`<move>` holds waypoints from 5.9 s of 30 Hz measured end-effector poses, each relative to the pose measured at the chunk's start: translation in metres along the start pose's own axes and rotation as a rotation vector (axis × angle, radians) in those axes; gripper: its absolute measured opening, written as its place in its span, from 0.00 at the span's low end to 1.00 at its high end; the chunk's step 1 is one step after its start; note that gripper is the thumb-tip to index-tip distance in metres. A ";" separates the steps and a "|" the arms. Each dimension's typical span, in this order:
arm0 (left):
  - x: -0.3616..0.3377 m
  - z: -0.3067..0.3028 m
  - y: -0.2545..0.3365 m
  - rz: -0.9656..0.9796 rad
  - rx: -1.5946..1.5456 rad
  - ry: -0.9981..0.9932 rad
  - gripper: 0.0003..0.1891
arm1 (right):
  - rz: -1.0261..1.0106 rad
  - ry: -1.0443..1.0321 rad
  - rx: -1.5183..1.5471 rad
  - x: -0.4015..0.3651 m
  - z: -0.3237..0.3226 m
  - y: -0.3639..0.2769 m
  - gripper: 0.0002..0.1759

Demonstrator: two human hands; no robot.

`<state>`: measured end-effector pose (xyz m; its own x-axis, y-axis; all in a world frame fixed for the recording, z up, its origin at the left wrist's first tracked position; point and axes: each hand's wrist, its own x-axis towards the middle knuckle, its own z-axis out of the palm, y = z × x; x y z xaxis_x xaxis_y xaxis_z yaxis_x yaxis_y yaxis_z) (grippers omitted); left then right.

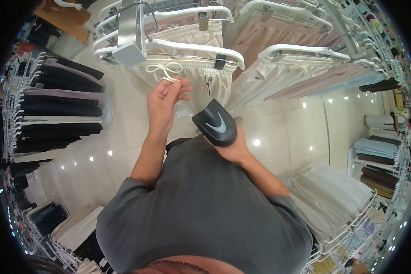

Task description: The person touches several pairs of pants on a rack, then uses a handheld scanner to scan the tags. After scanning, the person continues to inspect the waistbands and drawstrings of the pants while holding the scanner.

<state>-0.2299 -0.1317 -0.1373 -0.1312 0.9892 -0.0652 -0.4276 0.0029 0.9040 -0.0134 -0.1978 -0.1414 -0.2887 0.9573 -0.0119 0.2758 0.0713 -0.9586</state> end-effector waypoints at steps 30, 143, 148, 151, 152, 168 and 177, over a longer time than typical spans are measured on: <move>0.025 0.000 -0.111 0.222 0.763 -0.044 0.16 | 0.053 0.096 0.111 -0.020 0.005 0.006 0.21; -0.001 0.074 0.050 0.164 -0.460 -0.068 0.21 | -0.050 -0.296 0.228 -0.055 -0.082 0.066 0.19; -0.002 0.074 0.051 0.162 -0.475 -0.104 0.21 | -0.023 -0.298 0.218 -0.053 -0.082 0.065 0.19; -0.001 0.078 0.053 0.172 -0.458 -0.097 0.21 | -0.030 -0.276 0.214 -0.050 -0.082 0.067 0.20; -0.001 0.080 0.052 0.180 -0.447 -0.104 0.21 | -0.026 -0.270 0.214 -0.048 -0.082 0.067 0.20; 0.003 0.037 0.047 0.141 -0.343 -0.106 0.31 | -0.040 -0.255 0.192 -0.001 -0.062 0.049 0.19; 0.021 0.043 0.042 0.193 -0.163 -0.112 0.31 | -0.037 -0.207 0.099 0.025 -0.059 0.037 0.17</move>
<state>-0.2121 -0.1043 -0.0823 -0.1288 0.9792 0.1570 -0.5433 -0.2022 0.8149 0.0435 -0.1545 -0.1600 -0.4820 0.8758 -0.0251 0.1731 0.0672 -0.9826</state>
